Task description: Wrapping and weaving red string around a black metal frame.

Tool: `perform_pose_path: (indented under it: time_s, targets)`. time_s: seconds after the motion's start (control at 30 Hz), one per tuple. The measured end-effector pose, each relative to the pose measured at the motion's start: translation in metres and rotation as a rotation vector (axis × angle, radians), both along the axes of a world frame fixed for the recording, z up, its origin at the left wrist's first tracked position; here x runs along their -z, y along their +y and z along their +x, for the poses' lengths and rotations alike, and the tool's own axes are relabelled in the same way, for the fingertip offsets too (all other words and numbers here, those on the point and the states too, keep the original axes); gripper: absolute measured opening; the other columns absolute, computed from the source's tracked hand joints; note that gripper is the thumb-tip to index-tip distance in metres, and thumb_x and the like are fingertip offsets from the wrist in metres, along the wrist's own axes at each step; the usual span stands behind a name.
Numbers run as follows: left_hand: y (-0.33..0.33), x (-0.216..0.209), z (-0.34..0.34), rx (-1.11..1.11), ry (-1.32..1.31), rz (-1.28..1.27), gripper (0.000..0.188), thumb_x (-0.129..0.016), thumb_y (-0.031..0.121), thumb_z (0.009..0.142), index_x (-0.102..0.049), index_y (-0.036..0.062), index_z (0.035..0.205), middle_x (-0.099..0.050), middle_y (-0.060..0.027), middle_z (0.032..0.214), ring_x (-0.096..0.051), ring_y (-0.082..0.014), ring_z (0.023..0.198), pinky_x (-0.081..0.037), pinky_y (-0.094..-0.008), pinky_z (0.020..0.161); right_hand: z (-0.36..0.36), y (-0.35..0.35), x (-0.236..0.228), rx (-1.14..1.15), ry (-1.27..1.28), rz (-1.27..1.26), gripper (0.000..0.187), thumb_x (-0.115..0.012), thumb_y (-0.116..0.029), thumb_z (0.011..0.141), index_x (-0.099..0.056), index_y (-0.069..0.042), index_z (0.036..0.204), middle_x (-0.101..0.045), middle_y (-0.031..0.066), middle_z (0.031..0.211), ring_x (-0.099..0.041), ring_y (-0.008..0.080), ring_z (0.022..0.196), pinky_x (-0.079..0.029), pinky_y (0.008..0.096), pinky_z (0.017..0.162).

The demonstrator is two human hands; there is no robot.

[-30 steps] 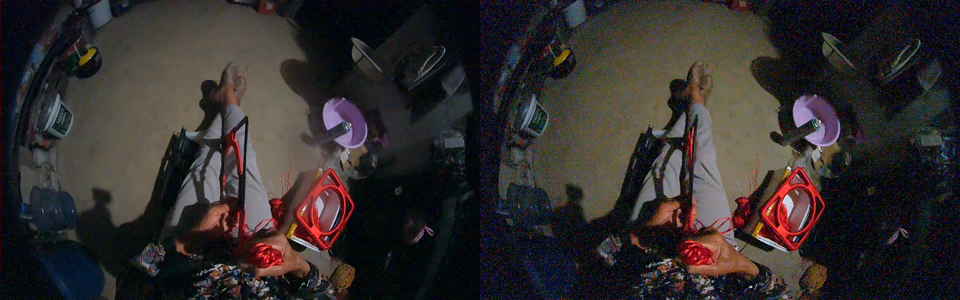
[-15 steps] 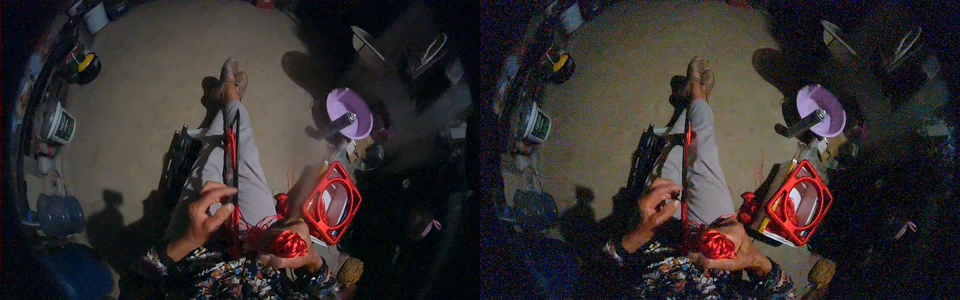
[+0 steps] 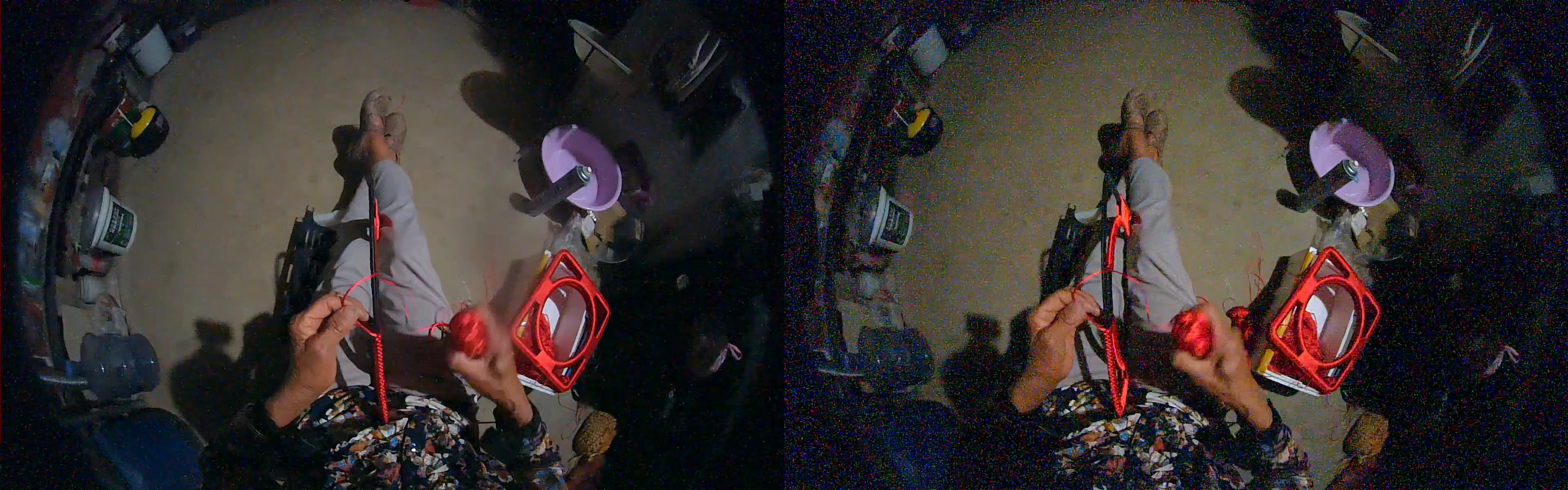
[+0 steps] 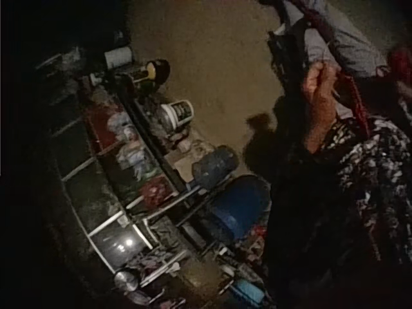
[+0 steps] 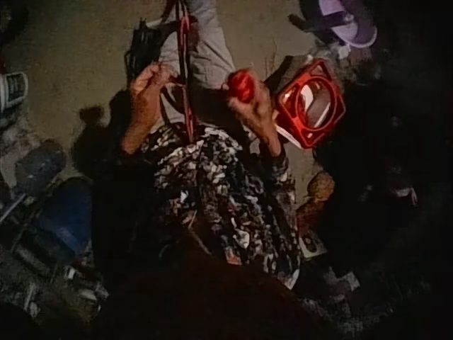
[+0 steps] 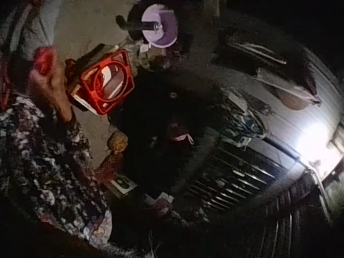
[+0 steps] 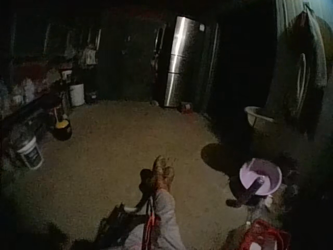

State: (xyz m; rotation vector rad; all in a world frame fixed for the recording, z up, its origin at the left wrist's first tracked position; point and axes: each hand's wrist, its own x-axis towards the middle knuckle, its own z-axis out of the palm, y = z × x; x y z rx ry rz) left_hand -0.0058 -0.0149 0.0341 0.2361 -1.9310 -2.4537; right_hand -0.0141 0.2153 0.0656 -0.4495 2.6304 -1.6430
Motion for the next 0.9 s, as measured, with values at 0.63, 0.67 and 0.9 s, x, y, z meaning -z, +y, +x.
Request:
perform_pose_path:
  time_s: [0.63,0.67,0.9]
  targets:
    - [-0.017,0.057,0.001,0.076,-0.234,-0.192,0.004,-0.058,0.008,0.084,-0.060,0.0041,0.086,-0.055,0.0029,0.082,-0.049,-0.0080,0.080,-0.039,-0.0232,0.075,-0.062,-0.070,0.105,-0.515,0.066,0.252,0.045,-0.066,-0.008,0.074,-0.043,0.001,0.112,-0.062,0.0202,0.076,-0.061,0.0432,0.072,-0.048,0.0493,0.059]
    - [-0.014,0.057,0.000,0.062,-0.231,-0.156,0.004,-0.059,0.007,0.083,-0.060,0.0031,0.082,-0.053,0.0028,0.080,-0.048,-0.0074,0.077,-0.038,-0.0229,0.071,-0.063,-0.071,0.107,-0.546,0.071,0.237,0.047,-0.066,-0.008,0.074,-0.042,0.002,0.114,-0.062,0.0201,0.076,-0.061,0.0431,0.072,-0.048,0.0490,0.059]
    - [-0.012,0.043,-0.008,-0.050,0.015,-0.265,0.008,-0.061,0.006,0.083,-0.059,0.0011,0.076,-0.053,0.0004,0.079,-0.049,-0.0064,0.072,-0.039,-0.0222,0.066,-0.061,-0.057,0.072,-0.566,0.091,-0.035,0.044,-0.068,-0.009,0.077,-0.048,0.002,0.116,-0.062,0.0173,0.091,-0.060,0.0368,0.087,-0.048,0.0442,0.071]
